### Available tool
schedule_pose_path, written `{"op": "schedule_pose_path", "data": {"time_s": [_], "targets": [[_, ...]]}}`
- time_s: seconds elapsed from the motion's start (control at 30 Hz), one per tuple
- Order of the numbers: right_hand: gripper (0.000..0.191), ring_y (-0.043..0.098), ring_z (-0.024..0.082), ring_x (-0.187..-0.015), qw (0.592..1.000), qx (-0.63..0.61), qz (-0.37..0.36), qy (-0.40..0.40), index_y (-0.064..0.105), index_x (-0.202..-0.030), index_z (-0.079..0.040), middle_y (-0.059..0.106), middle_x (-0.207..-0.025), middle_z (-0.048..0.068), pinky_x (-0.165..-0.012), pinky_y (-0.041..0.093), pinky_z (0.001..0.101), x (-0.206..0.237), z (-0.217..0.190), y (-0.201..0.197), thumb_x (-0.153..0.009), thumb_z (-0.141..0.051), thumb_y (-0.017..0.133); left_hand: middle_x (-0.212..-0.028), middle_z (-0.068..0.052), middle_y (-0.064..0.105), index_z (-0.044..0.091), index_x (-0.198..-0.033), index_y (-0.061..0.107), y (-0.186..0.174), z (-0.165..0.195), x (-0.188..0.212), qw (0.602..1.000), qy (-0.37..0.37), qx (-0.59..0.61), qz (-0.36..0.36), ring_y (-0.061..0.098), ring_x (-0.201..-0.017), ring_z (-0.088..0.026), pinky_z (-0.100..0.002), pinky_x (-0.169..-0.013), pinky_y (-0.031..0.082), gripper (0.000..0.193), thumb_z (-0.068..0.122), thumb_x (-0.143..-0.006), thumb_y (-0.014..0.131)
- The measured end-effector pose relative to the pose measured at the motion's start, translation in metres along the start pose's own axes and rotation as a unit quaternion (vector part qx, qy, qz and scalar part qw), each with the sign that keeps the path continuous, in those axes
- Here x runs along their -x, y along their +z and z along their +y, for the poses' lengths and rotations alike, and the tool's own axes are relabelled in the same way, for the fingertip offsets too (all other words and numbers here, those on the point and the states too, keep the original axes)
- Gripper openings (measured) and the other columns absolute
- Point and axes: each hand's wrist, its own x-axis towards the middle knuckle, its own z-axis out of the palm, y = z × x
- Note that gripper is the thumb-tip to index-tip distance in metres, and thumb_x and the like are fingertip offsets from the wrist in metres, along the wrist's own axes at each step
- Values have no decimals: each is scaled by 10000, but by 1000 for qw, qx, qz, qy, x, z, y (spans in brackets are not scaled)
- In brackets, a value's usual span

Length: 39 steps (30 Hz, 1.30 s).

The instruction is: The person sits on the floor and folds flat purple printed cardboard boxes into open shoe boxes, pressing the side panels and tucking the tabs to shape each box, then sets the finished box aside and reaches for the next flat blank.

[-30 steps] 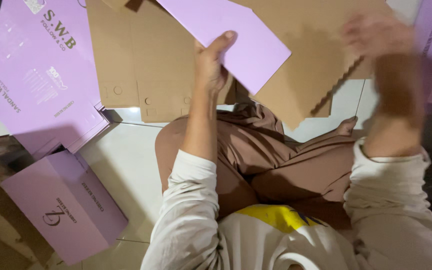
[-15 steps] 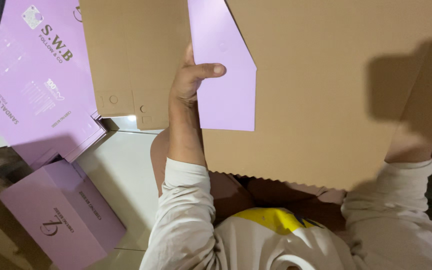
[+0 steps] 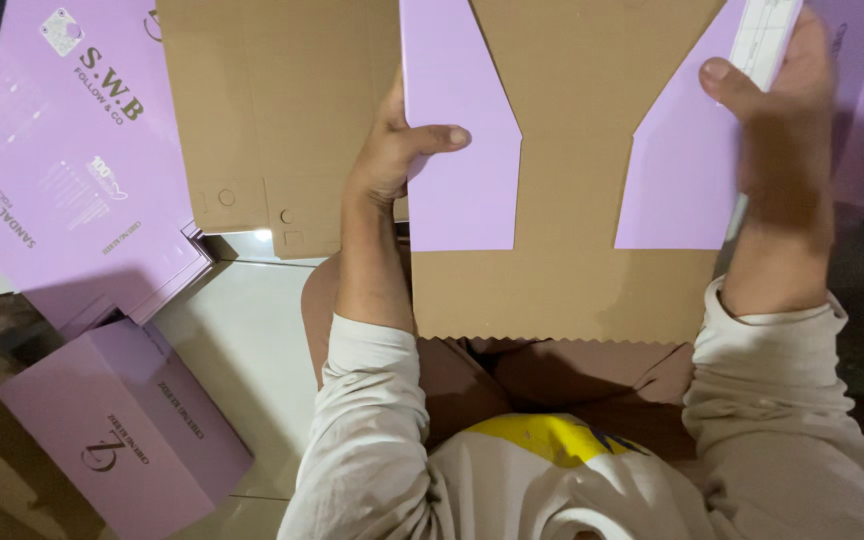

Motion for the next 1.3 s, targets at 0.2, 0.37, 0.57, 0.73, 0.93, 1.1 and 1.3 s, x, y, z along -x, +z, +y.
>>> {"op": "schedule_pose_path", "data": {"time_s": [0.2,0.37,0.57,0.73,0.93,1.1,1.3], "targets": [[417,609,138,-1017,997,56,34,-35,498,-1339,35,609,-1143,79,-1032,564,306,2,11,-2,-948,41,644,-1449,-95,567,69,-1630,319,6,-5,-4,999,42,-26,-3,524,-1387,-228,-375,-1174,493,1018,-66,-730,775],[395,562,142,-875,993,97,53,30,567,-1331,-21,588,-1040,60,-837,537,310,7,3,-8,-949,-100,631,-1543,-79,482,164,-1672,192,5,-16,-6,991,131,33,-1,475,-1425,-222,-371,-1238,433,1131,-9,-720,778],[342,657,113,-1071,995,-93,-35,31,574,-1387,-31,659,-1230,60,-1004,564,252,6,-4,-10,-1076,-168,539,-1365,-219,434,-68,-1619,230,-8,-34,-7,965,21,257,54,411,-1223,-328,-411,-995,378,711,264,-1097,580],[387,651,165,-1090,998,23,-29,46,559,-1406,-32,653,-1256,94,-977,556,299,35,-6,-19,-1045,-169,589,-1642,-105,359,64,-1669,222,-11,-31,-13,944,126,305,12,434,-1464,-216,-341,-1190,398,702,330,-1108,550],[455,643,228,-1114,984,170,-6,46,540,-1429,-34,646,-1286,134,-944,547,355,11,8,-41,-1009,-170,648,-1682,-159,203,169,-1680,116,-33,7,-1,991,26,-9,130,407,-1486,-373,-546,-1159,457,973,465,-917,642],[519,636,281,-1133,955,291,-34,48,524,-1449,-36,640,-1312,168,-916,539,403,14,8,-32,-978,-170,698,-1751,-170,201,89,-1661,157,-35,15,16,937,100,-331,43,209,-1701,-316,-464,-1395,226,997,273,-997,877],[1148,191,449,-1418,775,505,-375,60,222,-1570,-126,215,-1564,278,-1078,251,583,24,19,39,-705,-417,919,-1639,-201,390,78,-1608,258,-28,2,17,875,47,-479,59,343,-1533,-331,-358,-1245,342,935,-8,-808,734]]}}
